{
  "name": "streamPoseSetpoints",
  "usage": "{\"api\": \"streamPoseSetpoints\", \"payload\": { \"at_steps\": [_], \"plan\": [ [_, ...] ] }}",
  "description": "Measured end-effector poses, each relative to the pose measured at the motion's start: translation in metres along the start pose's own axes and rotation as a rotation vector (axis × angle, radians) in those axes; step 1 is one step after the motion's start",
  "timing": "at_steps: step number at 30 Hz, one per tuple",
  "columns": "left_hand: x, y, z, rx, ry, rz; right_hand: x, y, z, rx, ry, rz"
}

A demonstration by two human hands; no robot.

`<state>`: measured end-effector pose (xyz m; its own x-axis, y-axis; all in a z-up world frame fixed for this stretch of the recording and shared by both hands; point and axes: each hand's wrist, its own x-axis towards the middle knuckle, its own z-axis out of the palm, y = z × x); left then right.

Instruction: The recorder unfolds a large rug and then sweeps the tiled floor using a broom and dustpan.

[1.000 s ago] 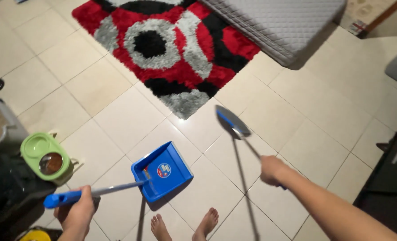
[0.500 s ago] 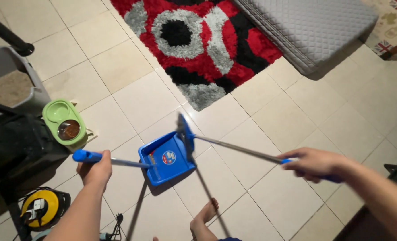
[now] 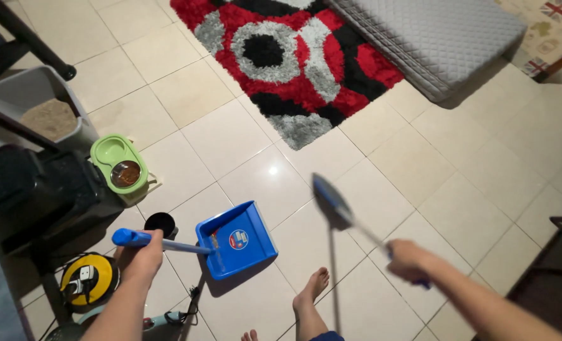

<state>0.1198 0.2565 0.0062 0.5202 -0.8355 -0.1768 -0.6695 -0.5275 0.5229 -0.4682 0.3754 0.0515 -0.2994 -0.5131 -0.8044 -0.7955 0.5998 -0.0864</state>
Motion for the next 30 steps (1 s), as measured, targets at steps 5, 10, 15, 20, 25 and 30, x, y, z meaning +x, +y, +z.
{"api": "streamPoseSetpoints", "payload": {
  "at_steps": [5, 10, 15, 20, 25, 30],
  "plan": [
    [-0.023, 0.016, -0.018, -0.069, -0.042, -0.029, -0.106, -0.04, 0.064, 0.147, -0.089, -0.117],
    [-0.034, 0.018, -0.03, -0.14, -0.061, -0.085, -0.174, -0.042, 0.055, 0.392, -0.236, -0.029],
    [-0.055, 0.007, -0.05, -0.136, -0.05, -0.107, -0.188, -0.011, 0.035, 0.323, -0.124, 0.021],
    [-0.062, -0.034, -0.044, -0.075, -0.038, -0.146, -0.142, -0.003, 0.056, 0.118, 0.033, 0.007],
    [-0.081, -0.044, -0.04, -0.128, -0.006, -0.129, -0.073, -0.015, 0.127, -0.031, -0.024, -0.033],
    [-0.089, -0.08, -0.013, -0.066, 0.066, -0.112, -0.146, -0.038, 0.118, -0.006, -0.119, -0.17]
  ]
}}
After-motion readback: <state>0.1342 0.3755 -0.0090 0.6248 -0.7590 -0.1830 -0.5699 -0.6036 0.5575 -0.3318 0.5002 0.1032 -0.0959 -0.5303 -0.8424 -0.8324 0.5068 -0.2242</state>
